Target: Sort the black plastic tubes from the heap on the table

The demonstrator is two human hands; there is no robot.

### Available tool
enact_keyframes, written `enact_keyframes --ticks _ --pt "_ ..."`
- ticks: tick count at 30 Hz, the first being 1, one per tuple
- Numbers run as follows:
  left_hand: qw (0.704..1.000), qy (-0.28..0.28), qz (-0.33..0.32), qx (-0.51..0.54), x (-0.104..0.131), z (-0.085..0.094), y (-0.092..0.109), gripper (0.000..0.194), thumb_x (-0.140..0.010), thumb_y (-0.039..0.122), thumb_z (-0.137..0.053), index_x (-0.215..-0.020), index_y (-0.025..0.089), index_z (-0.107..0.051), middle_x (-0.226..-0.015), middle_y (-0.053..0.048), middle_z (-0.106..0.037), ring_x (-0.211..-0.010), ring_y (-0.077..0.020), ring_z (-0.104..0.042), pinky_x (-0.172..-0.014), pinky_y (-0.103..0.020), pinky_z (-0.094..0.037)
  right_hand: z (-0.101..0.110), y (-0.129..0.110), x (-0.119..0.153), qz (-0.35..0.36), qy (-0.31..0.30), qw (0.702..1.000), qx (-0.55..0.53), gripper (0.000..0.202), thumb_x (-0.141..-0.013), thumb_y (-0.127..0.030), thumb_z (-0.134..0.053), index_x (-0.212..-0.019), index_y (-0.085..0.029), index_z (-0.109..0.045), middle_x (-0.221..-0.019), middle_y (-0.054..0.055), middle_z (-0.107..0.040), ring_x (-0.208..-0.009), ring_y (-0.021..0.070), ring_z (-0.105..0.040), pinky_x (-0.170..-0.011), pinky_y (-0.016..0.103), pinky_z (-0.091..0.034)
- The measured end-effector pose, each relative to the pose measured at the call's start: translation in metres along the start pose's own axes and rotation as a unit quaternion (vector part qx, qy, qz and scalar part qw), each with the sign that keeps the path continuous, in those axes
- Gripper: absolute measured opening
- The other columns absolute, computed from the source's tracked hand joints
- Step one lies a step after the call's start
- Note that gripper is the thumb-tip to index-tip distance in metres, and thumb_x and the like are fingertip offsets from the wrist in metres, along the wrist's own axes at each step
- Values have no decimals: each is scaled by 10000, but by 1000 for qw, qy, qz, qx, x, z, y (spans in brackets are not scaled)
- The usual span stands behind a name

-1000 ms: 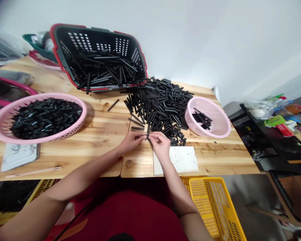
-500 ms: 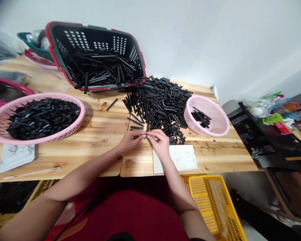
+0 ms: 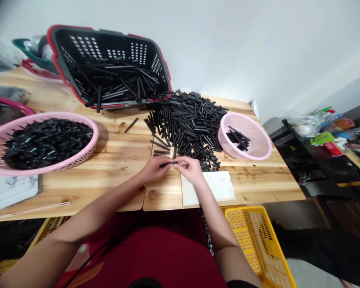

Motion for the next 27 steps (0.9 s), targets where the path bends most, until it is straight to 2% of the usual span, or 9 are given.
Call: enact_keyframes --ticks 3,5,7,10,13,18,21,24,27 --pt "998 49 -26 13 -3 8 -7 315 -887 346 -508 -1071 158 -681 -968 -65 -675 -875 -69 -616 -795 -172 -474 20 -4 0 -4 43 999 19 386 -695 -379 -759 -957 -104 -689 -756 55 -652 -645 103 -611 -615 185 -505" --pt "993 109 -31 -8 -4 16 -14 299 -892 318 -500 -1066 143 -668 -1052 -82 -656 -983 -89 -607 -876 -207 -491 44 -5 2 2 103 994 24 393 -696 -389 -759 -956 -104 -684 -744 56 -650 -655 113 -627 -648 202 -529" --pt "988 126 -55 -65 -5 15 -16 283 -898 280 -478 -1053 136 -666 -1080 -89 -643 -1020 -103 -586 -906 -240 -493 69 -3 7 7 158 987 20 404 -684 -397 -769 -944 -103 -675 -741 54 -645 -672 123 -641 -694 228 -553" --pt "978 22 -134 -156 -6 -9 -9 292 -901 225 -444 -1081 147 -660 -1108 -89 -634 -1044 -122 -550 -938 -283 -475 91 7 19 8 199 980 22 413 -682 -401 -774 -948 -104 -670 -745 45 -635 -679 123 -646 -725 249 -568" --pt "961 -73 -171 -203 -3 -30 -4 327 -905 211 -418 -1137 173 -644 -1136 -91 -624 -1055 -138 -525 -953 -309 -443 96 16 32 3 204 979 21 403 -694 -385 -772 -969 -108 -669 -761 43 -634 -690 121 -649 -732 247 -566" --pt "964 -27 -135 -228 -3 -20 -9 374 -902 216 -396 -1205 154 -605 -1193 -103 -596 -1092 -168 -489 -978 -326 -407 97 22 44 1 237 971 9 401 -691 -369 -778 -968 -104 -662 -787 61 -648 -691 132 -650 -711 256 -560" --pt "957 -97 -164 -219 -1 -32 -6 377 -916 179 -354 -1206 152 -594 -1148 -110 -604 -1061 -148 -503 -945 -294 -412 96 22 46 -1 241 970 1 408 -684 -370 -783 -965 -102 -659 -782 61 -649 -687 134 -650 -707 260 -557" --pt "971 -124 -112 -173 -4 -38 -6 327 -917 171 -354 -1119 135 -609 -1035 -115 -614 -1009 -144 -528 -907 -294 -426 95 19 49 1 247 969 -12 407 -681 -365 -789 -964 -104 -659 -766 53 -646 -681 131 -651 -706 254 -555" --pt "999 -9 49 -6 -11 -19 -17 253 -901 245 -437 -1073 122 -575 -1033 -108 -612 -960 -133 -565 -861 -288 -463 93 12 55 13 262 965 -15 395 -680 -362 -792 -952 -105 -664 -746 48 -642 -668 130 -647 -689 247 -553"
Point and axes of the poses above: each hand's wrist, its own x-axis away from the middle knuckle, its own z-axis out of the back of the hand, y = z × x, the point moved 6 cm from there along -x, towards the middle knuckle
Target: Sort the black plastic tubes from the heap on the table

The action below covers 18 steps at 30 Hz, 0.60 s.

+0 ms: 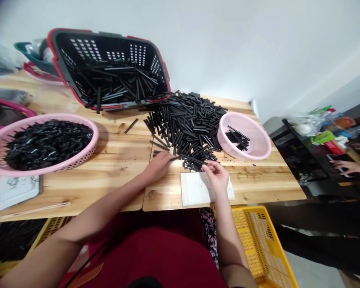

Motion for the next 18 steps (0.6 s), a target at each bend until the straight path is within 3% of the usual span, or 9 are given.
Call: enact_keyframes --ticks 2,4,6,8,13,18 --pt "971 76 100 203 0 13 -12 316 -852 340 -542 -1081 124 -507 -1016 -91 -622 -882 -109 -605 -793 -261 -500 -2 -4 4 6 6 1000 -5 390 -676 -363 -795 -941 -106 -668 -733 43 -636 -659 130 -647 -681 245 -553" --pt "904 114 156 381 1 18 -19 436 -773 394 -645 -1062 136 -446 -962 -63 -640 -807 -93 -635 -755 -249 -527 -7 -8 6 11 1 1000 -7 389 -678 -365 -795 -941 -107 -671 -731 41 -632 -658 130 -648 -680 242 -554" --pt "849 125 183 481 2 19 -21 510 -693 388 -727 -1030 140 -434 -907 -40 -654 -783 -91 -654 -780 -259 -545 -12 -11 8 19 -6 1000 -1 384 -688 -372 -789 -942 -107 -672 -741 46 -635 -664 131 -649 -677 238 -552" --pt "819 127 201 523 4 18 -21 526 -644 364 -771 -995 128 -460 -868 -32 -660 -782 -90 -665 -813 -256 -552 -17 -14 9 30 -9 999 6 378 -697 -379 -782 -936 -108 -673 -747 51 -636 -670 134 -649 -669 236 -551" --pt "794 123 225 551 6 18 -19 526 -603 348 -802 -969 101 -516 -857 -47 -678 -772 -92 -678 -813 -235 -563 -20 -17 9 41 -12 999 -1 350 -704 -365 -777 -933 -120 -676 -761 45 -633 -677 132 -652 -681 237 -557" --pt "810 94 231 531 7 15 -17 515 -616 367 -796 -971 85 -552 -837 -58 -684 -751 -110 -685 -762 -234 -576 -22 -18 8 46 -33 998 15 340 -709 -364 -771 -928 -121 -677 -748 46 -635 -670 131 -648 -655 228 -546"
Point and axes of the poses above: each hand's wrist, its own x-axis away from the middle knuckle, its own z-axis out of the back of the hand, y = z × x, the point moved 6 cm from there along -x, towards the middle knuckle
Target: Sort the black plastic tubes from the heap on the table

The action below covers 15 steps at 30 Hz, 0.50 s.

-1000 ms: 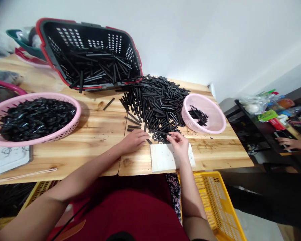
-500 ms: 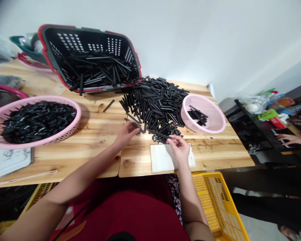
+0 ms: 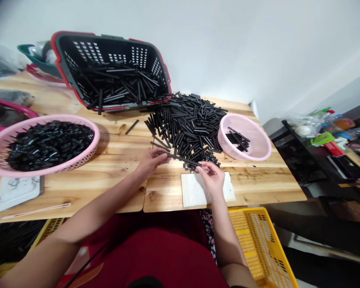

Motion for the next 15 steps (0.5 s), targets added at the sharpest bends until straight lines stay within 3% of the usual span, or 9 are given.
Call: enact_keyframes --ticks 5,15 --pt "997 -45 26 -62 1 -4 -7 505 -635 430 -775 -933 63 -598 -761 -76 -684 -618 -93 -650 -642 -217 -563 -11 -7 -3 28 -46 998 34 312 -733 -358 -751 -933 -126 -688 -782 56 -648 -662 113 -627 -619 205 -518" --pt "998 -28 58 -27 3 -2 -7 487 -588 425 -801 -843 59 -604 -660 -44 -644 -512 -44 -567 -514 -149 -465 -19 -13 -6 25 -77 996 27 302 -735 -354 -748 -930 -131 -690 -759 47 -642 -658 114 -635 -615 199 -522"
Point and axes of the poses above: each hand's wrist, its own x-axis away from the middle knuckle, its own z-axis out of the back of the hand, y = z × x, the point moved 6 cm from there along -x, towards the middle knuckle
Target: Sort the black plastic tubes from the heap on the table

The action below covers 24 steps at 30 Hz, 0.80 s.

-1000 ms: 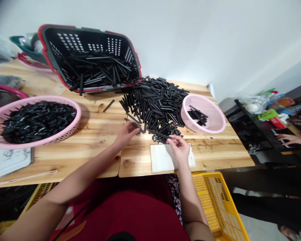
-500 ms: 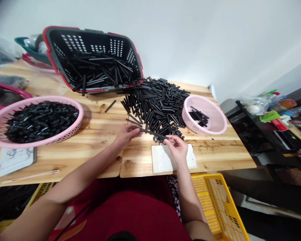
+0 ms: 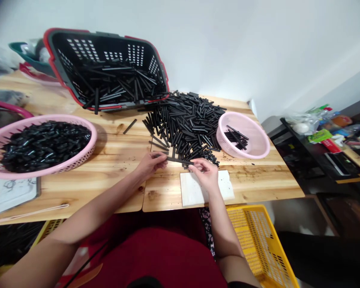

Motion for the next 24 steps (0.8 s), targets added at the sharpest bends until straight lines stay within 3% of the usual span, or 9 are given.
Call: enact_keyframes --ticks 6,13,19,24 --pt "999 8 -19 36 -1 -1 -3 502 -558 352 -828 -931 77 -634 -698 -20 -645 -578 -46 -587 -566 -167 -472 -5 -1 -1 -36 27 998 -50 345 -700 -393 -765 -886 -118 -670 -694 45 -639 -627 134 -644 -608 224 -547" --pt "997 36 14 62 1 0 -5 526 -540 441 -828 -845 70 -614 -680 -29 -648 -515 -35 -547 -521 -163 -443 -13 0 3 -42 24 997 -56 321 -717 -368 -764 -905 -120 -682 -730 51 -649 -642 119 -642 -625 205 -540" --pt "997 55 -12 47 2 2 -4 523 -548 432 -829 -864 72 -618 -695 -35 -658 -560 -56 -581 -565 -185 -477 -15 2 4 -61 26 995 -69 344 -703 -376 -778 -905 -116 -679 -699 48 -641 -639 130 -649 -639 218 -551" --pt "997 32 -14 66 2 -1 -5 549 -531 390 -844 -922 70 -630 -701 -30 -659 -567 -55 -588 -573 -179 -481 -14 4 4 -69 33 993 -92 348 -696 -375 -785 -891 -110 -676 -698 49 -646 -624 130 -650 -644 224 -563"
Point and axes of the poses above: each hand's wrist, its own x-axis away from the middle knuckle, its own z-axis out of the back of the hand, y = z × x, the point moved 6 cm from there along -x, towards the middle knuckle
